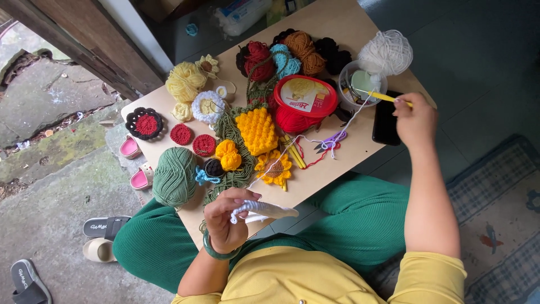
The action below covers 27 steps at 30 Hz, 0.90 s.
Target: A person is crocheting a small white item using a crochet hook and white yarn while sitting on the floor.
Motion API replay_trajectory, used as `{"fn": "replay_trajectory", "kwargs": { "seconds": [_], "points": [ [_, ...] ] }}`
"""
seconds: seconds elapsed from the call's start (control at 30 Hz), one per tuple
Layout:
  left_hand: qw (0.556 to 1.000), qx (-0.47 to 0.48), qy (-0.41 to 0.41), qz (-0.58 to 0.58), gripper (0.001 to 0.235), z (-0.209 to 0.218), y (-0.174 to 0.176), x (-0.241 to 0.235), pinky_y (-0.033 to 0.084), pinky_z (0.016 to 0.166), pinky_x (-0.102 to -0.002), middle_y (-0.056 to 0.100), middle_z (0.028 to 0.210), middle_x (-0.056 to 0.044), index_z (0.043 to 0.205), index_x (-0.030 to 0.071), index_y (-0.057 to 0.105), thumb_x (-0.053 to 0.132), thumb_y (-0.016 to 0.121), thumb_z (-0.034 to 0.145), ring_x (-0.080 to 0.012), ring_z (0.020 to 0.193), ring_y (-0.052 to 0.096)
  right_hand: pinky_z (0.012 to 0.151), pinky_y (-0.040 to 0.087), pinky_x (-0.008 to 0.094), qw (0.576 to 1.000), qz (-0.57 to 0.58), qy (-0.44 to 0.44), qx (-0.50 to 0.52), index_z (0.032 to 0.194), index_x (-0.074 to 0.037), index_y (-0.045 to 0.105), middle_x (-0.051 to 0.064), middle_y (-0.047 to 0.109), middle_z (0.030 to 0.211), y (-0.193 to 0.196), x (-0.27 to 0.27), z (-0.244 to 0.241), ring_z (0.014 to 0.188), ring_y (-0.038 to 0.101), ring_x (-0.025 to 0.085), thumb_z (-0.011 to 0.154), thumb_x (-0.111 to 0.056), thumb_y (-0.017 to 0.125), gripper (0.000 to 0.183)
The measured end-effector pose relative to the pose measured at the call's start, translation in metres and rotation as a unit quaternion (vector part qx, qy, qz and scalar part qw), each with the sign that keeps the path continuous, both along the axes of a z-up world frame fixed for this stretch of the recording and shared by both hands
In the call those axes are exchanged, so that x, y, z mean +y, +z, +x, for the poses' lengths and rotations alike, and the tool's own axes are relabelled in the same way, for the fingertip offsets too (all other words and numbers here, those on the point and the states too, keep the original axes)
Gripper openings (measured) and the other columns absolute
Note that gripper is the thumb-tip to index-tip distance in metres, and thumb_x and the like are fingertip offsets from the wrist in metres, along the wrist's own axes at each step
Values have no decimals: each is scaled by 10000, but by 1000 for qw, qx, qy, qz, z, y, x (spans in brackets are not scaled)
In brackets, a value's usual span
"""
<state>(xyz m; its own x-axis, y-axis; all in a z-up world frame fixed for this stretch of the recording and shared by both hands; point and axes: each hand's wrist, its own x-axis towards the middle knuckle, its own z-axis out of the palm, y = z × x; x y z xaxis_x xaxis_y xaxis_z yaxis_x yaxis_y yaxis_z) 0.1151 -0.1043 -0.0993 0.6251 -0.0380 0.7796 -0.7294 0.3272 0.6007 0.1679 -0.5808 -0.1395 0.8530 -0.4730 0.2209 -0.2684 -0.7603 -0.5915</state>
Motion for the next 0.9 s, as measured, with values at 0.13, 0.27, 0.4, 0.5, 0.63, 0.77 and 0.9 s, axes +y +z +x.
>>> {"fn": "replay_trajectory", "kwargs": {
  "seconds": [0.13,0.27,0.4,0.5,0.63,0.77,0.9],
  "points": [
    [997,70,2,23,99,-7,5,0,628,714,-342,681,953,-177,1112,92,477,104,548,1045,-283,868,744,710,511,298,994,105,-9,-15,1145,-62,703,54,674,861,13,-15,-19,771,625,146,1130,-108,592,122],
    [996,80,4,37,97,-6,3,-4,618,729,-324,686,971,-181,1110,94,461,108,538,1052,-275,878,753,729,526,311,992,123,-19,15,1177,-57,694,71,678,890,19,-21,-21,799,636,164,1120,-115,585,137],
    [996,83,-25,27,90,0,8,-11,653,797,-360,664,1010,-174,1133,74,480,72,525,1055,-275,913,738,761,537,310,994,110,-17,8,1161,-59,701,79,708,935,15,-32,-26,842,670,177,1100,-90,592,128],
    [996,75,-30,41,69,17,25,-19,618,725,-297,666,1011,-126,1148,62,498,77,492,1081,-199,829,690,767,546,260,989,144,-13,-41,1176,-54,685,96,723,960,1,-57,-33,830,684,145,1087,-34,616,114],
    [968,238,-51,55,63,39,23,-24,602,616,-238,694,929,-119,1112,72,503,127,509,1082,-156,734,695,703,591,129,928,316,-50,-189,1171,-87,682,97,751,975,-4,-85,-47,806,757,99,1045,-100,719,132],
    [934,322,-137,-64,101,59,26,-27,438,531,-192,570,856,-21,1147,88,539,157,551,1075,-71,602,485,774,590,222,836,472,-53,-277,1061,-115,697,100,739,960,34,-60,-67,801,724,148,975,-128,749,102],
    [944,300,-135,-24,141,41,53,-19,572,621,-203,645,971,-84,1171,46,533,138,558,1068,-120,737,636,897,618,289,795,545,59,-259,1293,-172,619,73,737,1036,57,-9,-71,866,706,169,927,-66,685,386]
  ]
}}
